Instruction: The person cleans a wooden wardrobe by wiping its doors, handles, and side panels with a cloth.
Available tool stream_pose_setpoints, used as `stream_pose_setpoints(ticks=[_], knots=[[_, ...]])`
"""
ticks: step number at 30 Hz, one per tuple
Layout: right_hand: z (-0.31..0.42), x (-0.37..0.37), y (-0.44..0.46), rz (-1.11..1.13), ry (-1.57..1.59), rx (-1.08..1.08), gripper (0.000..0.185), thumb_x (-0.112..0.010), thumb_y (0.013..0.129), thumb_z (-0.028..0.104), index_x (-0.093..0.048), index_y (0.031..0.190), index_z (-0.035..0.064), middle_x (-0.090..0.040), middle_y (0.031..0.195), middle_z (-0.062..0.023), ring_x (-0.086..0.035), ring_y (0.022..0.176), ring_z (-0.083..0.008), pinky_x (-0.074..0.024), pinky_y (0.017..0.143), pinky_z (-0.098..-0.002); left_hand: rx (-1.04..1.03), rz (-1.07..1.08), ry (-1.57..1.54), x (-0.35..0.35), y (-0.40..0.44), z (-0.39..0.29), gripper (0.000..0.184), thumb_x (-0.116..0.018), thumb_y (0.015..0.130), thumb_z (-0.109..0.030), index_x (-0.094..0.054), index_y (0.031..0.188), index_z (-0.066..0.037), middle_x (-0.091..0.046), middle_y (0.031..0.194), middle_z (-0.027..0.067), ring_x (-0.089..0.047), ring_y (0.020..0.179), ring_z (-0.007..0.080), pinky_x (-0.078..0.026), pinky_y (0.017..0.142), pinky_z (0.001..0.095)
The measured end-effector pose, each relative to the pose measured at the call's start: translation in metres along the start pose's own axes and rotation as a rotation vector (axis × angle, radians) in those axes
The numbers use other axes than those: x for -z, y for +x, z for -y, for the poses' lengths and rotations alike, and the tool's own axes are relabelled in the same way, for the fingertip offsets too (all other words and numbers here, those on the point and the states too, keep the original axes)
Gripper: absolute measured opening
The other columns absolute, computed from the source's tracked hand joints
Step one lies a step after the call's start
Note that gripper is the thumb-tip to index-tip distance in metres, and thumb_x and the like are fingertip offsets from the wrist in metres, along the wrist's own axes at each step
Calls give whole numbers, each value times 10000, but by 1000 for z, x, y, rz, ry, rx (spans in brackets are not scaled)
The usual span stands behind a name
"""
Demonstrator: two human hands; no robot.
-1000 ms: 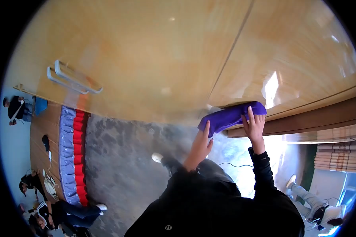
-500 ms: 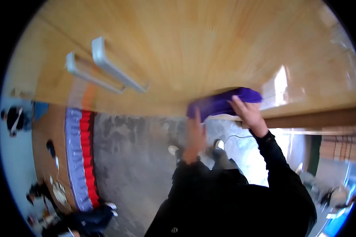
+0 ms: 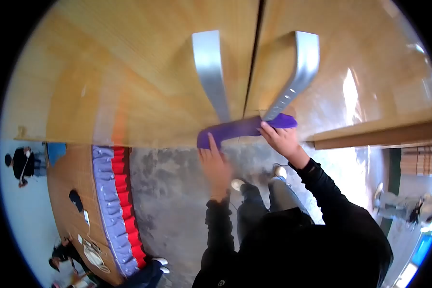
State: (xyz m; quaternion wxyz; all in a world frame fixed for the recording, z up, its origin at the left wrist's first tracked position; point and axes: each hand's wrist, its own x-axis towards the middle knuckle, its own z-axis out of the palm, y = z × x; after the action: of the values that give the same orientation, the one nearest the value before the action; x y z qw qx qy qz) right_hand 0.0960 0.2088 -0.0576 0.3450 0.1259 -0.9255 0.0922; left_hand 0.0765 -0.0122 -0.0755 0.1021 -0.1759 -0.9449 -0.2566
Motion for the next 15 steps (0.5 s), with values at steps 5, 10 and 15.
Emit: stream_pose_setpoints(ticks=[5, 10, 15], knots=[[11, 16, -4, 205, -121, 55, 593, -566, 690, 89, -477, 1260, 222, -592, 920, 15, -567, 883, -140, -442, 781, -289, 62, 36, 36, 18, -5, 17, 702, -562, 729, -29, -239, 1351, 7, -396, 1230, 269, -369, 1151, 422, -266, 1011, 473], [48, 20, -21, 265, 123, -206, 591, -585, 720, 88, -424, 1288, 118, -537, 1107, -114, -512, 1037, -267, -396, 893, -373, 135, 40, 69, 37, -52, 27, 709, -568, 734, -40, -230, 1355, 9, -398, 1221, 280, -386, 1127, 429, -297, 973, 459], [46, 36, -29, 184, 201, -94, 565, -589, 723, 83, -434, 1266, 94, -514, 1150, -149, -490, 1073, -315, -380, 924, -389, 192, -64, -108, 71, -59, -17, 685, -564, 768, -134, -246, 1360, -5, -510, 1002, 275, -479, 926, 421, -370, 838, 455]])
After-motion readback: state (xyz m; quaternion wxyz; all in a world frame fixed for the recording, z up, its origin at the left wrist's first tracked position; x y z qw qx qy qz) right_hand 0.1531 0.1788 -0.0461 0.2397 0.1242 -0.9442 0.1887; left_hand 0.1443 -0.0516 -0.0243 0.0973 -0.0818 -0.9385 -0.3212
